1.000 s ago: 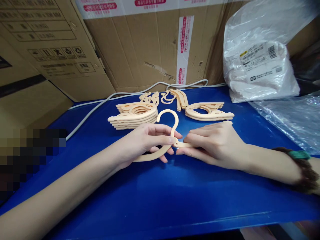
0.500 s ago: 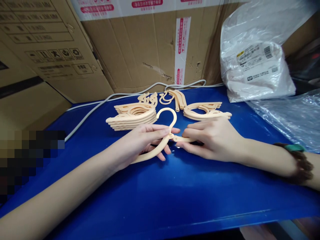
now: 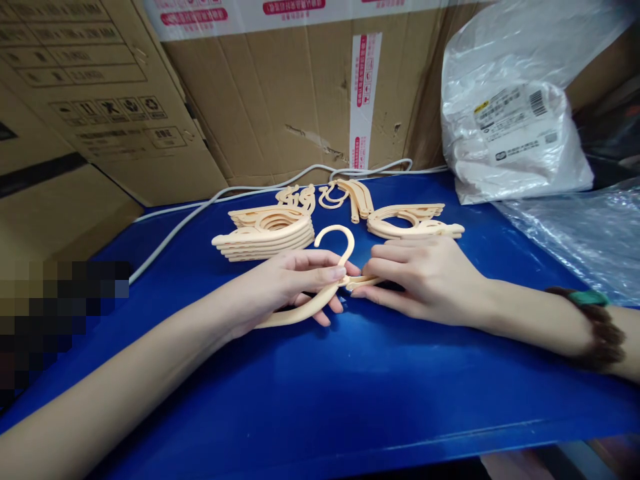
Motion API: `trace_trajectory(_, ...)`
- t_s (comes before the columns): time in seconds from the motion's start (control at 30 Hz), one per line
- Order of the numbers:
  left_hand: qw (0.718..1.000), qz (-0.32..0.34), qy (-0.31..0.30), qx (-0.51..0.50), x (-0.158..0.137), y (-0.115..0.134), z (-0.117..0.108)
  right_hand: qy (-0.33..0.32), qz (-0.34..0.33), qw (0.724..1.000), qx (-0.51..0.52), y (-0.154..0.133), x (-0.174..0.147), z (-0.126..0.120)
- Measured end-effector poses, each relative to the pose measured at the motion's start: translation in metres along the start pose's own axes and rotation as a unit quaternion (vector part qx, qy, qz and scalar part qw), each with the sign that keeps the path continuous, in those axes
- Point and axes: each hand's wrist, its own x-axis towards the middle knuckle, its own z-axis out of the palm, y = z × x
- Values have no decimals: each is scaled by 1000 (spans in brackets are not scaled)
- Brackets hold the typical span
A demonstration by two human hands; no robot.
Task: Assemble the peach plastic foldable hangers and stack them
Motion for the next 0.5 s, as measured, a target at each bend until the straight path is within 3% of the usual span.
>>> trace_trajectory(0.5, 998, 14, 45, 43, 1, 1, 3, -16, 25, 998, 62, -3, 0, -1)
